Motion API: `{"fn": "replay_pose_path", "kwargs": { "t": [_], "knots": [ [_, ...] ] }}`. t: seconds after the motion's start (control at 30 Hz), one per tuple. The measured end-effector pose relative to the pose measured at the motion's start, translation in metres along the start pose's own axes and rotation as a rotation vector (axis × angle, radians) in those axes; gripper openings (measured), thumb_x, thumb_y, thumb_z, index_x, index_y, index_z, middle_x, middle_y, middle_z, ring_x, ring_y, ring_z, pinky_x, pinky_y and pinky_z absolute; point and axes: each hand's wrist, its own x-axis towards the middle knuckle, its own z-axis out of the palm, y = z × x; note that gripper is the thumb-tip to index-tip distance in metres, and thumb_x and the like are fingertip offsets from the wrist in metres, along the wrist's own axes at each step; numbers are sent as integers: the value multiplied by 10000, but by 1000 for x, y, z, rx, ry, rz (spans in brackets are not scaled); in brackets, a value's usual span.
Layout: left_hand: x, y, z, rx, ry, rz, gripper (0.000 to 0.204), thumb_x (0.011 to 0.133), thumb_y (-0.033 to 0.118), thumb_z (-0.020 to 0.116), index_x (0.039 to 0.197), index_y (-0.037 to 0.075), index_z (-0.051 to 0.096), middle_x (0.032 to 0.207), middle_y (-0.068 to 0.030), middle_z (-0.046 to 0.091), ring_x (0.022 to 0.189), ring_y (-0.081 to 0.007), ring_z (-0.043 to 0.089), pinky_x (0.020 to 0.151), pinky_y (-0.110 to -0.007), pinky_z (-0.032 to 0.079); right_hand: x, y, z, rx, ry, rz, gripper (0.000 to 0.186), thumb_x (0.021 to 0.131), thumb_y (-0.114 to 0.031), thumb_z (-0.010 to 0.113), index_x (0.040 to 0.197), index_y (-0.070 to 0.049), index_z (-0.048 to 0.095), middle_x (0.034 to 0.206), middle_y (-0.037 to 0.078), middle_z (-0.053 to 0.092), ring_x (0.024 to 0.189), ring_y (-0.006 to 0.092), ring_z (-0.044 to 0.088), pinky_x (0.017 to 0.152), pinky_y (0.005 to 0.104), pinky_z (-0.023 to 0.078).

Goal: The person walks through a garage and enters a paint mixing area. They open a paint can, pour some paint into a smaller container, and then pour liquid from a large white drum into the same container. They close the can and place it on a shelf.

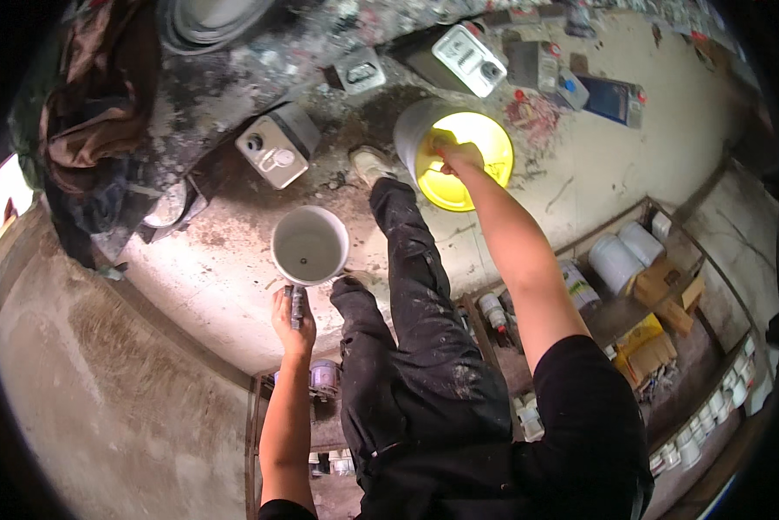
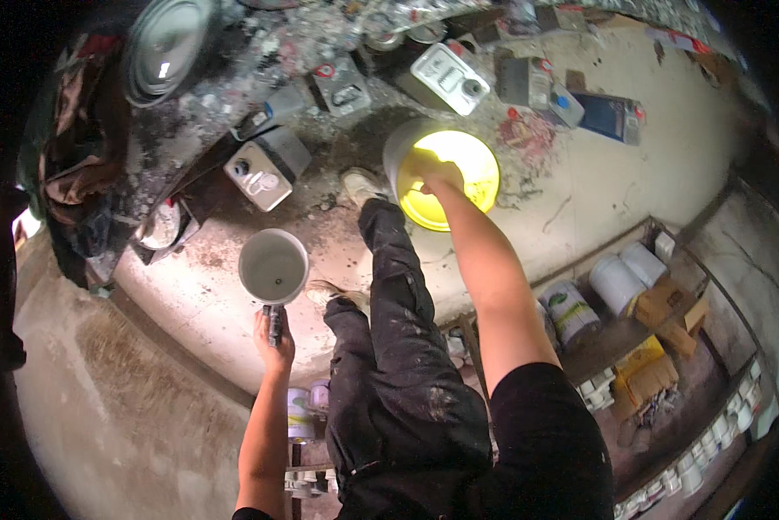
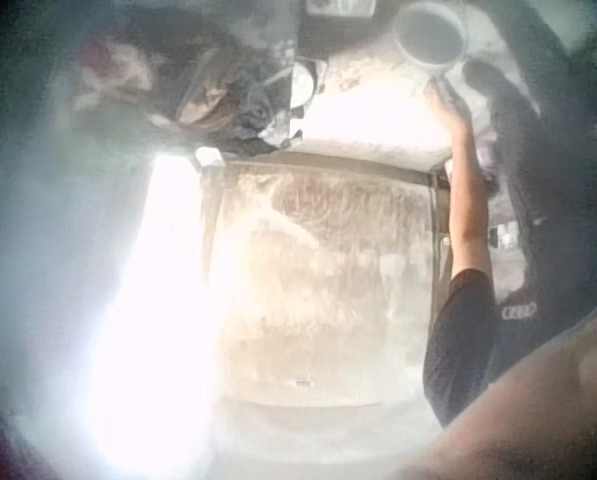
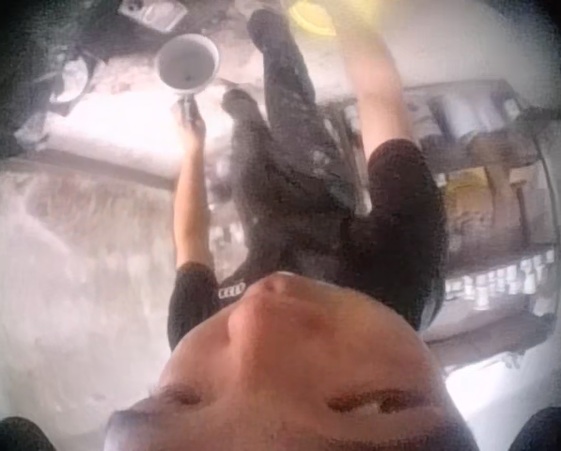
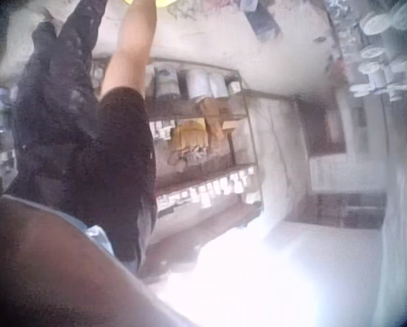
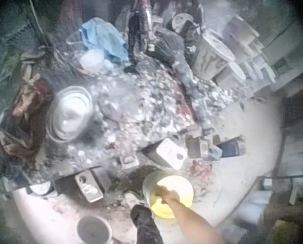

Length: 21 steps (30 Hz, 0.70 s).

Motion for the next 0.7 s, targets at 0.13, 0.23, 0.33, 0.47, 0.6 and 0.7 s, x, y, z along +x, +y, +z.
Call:
{"fn": "replay_pose_path", "kwargs": {
  "t": [0.13,0.23,0.33,0.47,0.6,0.7],
  "knots": [
    [-10,-1,8,3,-2,10,113,914,-46,658,1025,-68,657,986,-239,675,936,-447,626,827,-502,524,-16,-13,-24,-812,253,-634,560,823,-640,718,1007,-119,812,1021,158,790,951,335,768,819,457,602],
    [-9,2,15,5,-17,-5,148,908,-55,662,1056,-67,660,979,-230,679,920,-439,629,816,-502,524,-5,-46,-55,-358,474,-269,610,832,-683,699,1012,-110,806,1028,167,786,1040,360,752,902,477,586],
    [1,3,26,13,-12,-7,155,905,-59,666,1060,-65,658,966,-220,677,904,-434,628,802,-499,520,33,-78,-83,-232,533,-173,757,802,-751,710,1125,-70,785,1138,221,764,1125,396,719,934,474,574],
    [14,5,40,-37,68,56,107,904,-57,674,1008,-51,648,949,-217,671,890,-425,624,788,-484,516,69,-70,-98,139,402,-418,703,775,-637,833,1094,-14,769,1118,248,763,1090,402,725,933,455,564],
    [27,7,51,-12,38,105,208,895,-69,649,1101,-53,663,973,-228,678,900,-439,624,813,-493,514,56,-27,-62,-12,500,-59,677,893,-681,680,1044,-31,789,1099,218,773,1064,415,726,909,485,566],
    [34,4,57,11,-12,62,394,866,-73,643,1258,-51,660,1009,-234,686,938,-446,631,876,-495,518,27,10,-6,300,235,53,374,1010,-397,626,940,-48,741,870,121,718,801,268,670,725,400,522]
  ]
}}
